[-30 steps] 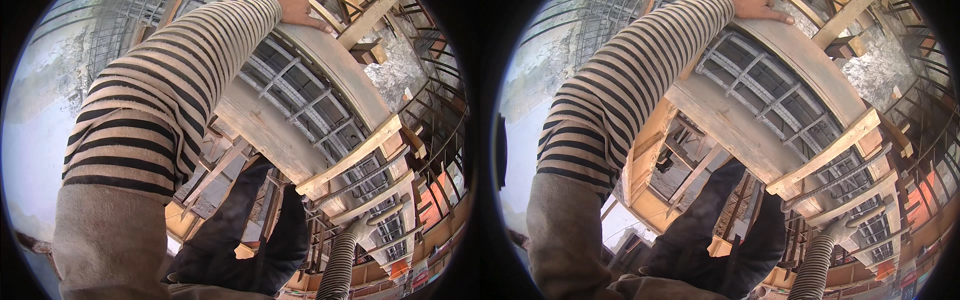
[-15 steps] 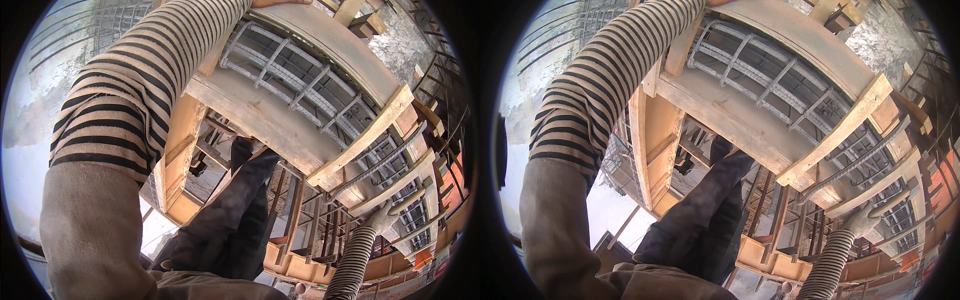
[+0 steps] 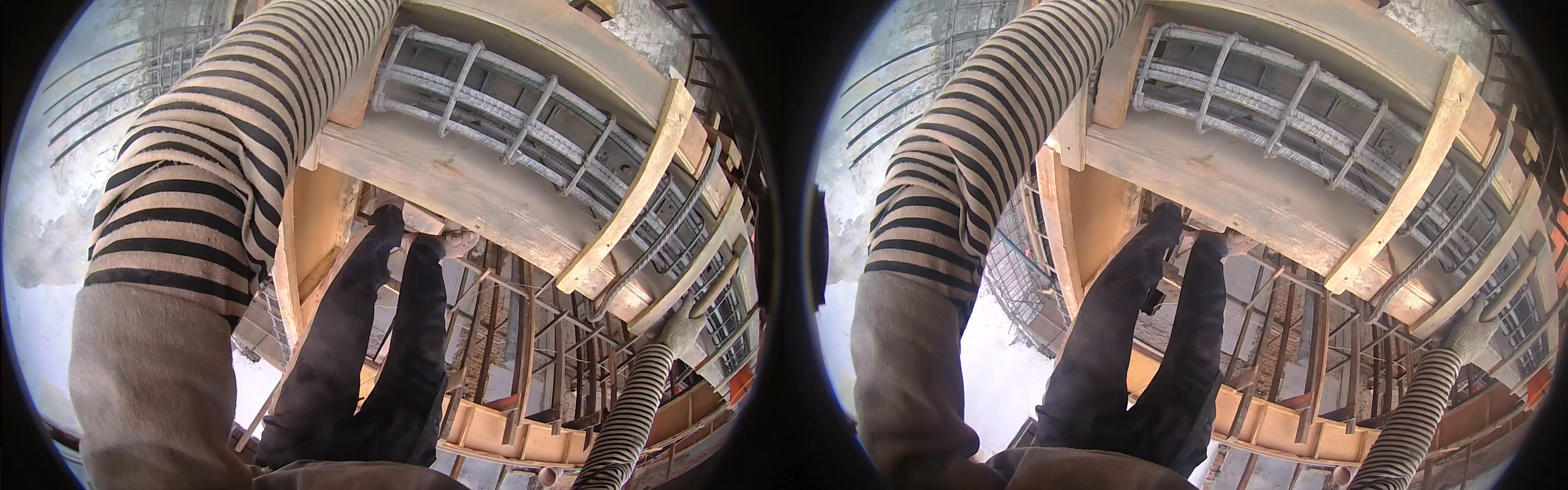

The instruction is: The person positions wooden boards against a rebar cage and uses an axe as a hammer to drive nails into them. They move along the structure, picking up boards from a bucket and using a crowbar to adjust the placement of the wooden formwork.

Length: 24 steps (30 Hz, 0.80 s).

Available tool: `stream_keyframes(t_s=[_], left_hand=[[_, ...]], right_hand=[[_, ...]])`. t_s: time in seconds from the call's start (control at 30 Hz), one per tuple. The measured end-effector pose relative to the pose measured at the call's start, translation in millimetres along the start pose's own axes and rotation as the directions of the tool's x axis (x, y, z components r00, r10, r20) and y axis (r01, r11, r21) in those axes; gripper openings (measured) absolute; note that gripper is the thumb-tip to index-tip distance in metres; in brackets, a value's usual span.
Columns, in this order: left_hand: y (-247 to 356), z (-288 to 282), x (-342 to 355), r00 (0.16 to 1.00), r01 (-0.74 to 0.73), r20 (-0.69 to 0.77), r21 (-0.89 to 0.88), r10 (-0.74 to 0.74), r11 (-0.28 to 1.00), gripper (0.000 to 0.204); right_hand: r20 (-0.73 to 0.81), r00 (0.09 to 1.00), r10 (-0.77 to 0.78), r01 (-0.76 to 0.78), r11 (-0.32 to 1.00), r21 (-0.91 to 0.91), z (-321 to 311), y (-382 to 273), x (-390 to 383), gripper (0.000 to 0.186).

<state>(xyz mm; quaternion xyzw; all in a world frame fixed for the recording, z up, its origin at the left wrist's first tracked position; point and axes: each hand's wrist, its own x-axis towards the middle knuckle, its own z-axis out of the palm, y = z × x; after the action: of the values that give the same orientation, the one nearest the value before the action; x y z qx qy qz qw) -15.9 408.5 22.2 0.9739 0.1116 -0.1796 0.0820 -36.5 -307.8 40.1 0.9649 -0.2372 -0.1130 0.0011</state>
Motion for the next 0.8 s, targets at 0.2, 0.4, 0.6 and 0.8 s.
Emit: stream_keyframes(t_s=[0.2,0.4,0.6,0.8], left_hand=[[5,-6,-2,0.999,-0.004,0.047,0.013,0.004,1.000,0.108],[8,-11,-1,0.997,0.035,0.073,-0.007,-0.035,0.999,0.110],[-8,-1,-1,0.992,-0.121,-0.047,-0.032,0.120,0.992,0.109],[3,-7,-3,0.996,-0.082,0.006,-0.122,0.084,0.989,0.096]], right_hand=[[-0.024,0.999,-0.026,0.025,0.999,-0.047,2,6,1,0.078],[0.087,0.995,0.042,-0.077,0.883,0.464,8,31,5,0.057],[-0.083,0.996,0.026,0.030,0.788,0.615,-13,-33,-100,0.051],[0.097,0.988,-0.120,-0.014,0.560,0.828,-26,-160,-296,0.040]])
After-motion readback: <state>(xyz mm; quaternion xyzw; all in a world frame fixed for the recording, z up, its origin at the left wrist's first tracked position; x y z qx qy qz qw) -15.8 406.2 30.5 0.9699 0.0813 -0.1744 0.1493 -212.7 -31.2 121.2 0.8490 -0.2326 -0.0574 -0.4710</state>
